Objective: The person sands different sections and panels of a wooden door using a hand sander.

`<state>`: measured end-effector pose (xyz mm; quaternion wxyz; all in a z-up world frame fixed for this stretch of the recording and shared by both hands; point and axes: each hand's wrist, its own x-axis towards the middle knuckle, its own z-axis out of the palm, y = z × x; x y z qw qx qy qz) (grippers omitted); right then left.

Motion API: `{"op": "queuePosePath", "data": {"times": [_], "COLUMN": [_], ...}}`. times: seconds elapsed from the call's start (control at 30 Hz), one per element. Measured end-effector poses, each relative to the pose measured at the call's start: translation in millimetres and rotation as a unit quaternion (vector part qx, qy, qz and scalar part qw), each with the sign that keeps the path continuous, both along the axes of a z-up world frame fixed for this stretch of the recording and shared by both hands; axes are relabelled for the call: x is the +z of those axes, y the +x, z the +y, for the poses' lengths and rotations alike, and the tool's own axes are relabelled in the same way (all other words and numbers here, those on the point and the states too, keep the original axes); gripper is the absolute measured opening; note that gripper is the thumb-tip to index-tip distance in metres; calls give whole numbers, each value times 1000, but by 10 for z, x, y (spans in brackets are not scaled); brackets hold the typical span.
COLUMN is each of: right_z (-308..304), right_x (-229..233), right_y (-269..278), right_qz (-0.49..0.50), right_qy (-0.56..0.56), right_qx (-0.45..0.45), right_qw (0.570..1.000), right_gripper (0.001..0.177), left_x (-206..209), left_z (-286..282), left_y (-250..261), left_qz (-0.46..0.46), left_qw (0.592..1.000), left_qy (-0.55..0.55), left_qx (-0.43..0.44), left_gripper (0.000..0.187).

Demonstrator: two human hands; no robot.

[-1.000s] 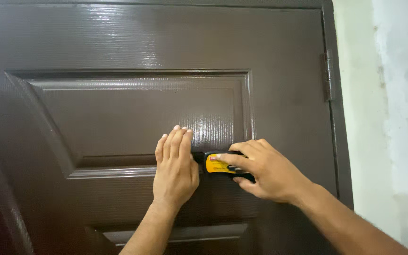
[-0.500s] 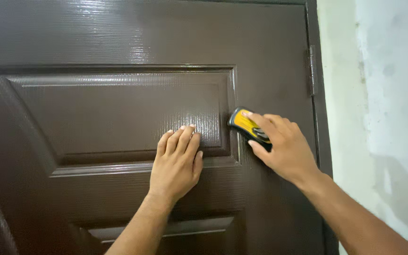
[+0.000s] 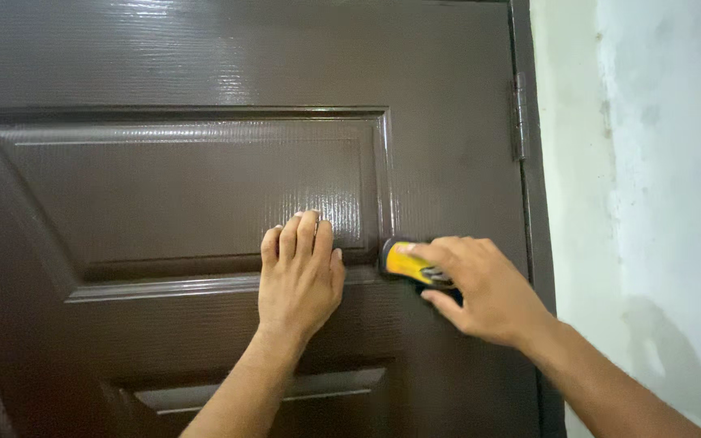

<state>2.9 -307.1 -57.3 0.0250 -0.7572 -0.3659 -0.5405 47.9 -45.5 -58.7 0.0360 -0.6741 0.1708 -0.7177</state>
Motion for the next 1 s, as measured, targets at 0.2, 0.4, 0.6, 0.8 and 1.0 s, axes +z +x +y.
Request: {"op": "queuePosePath", "data": {"times": [0.2, 0.4, 0.6, 0.8, 1.0], "right_z": [-72, 76, -61, -15, -48], "right_x": [109, -127, -131, -46, -72], "right_y": [44, 3, -77, -9, -126], "right_qz": [-46, 7, 47, -81, -12], "right_qy": [140, 14, 3, 33, -27], "right_qx": [13, 24, -2, -24, 0], "right_qw": [989, 1000, 999, 996, 1000], "right_gripper": [65, 70, 65, 65, 66], "left_x": [40, -53, -82, -90, -100], "left_z": [-298, -327, -315, -318, -314], "left_y": [15, 150, 178, 148, 118], "left_qz": [18, -23, -9, -5, -19], "left_qw": [999, 998, 999, 999, 999], "left_qy": [4, 8, 5, 6, 1], "left_qx": [-37, -63, -44, -45, -40], "left_gripper": [43, 52, 57, 59, 53]}}
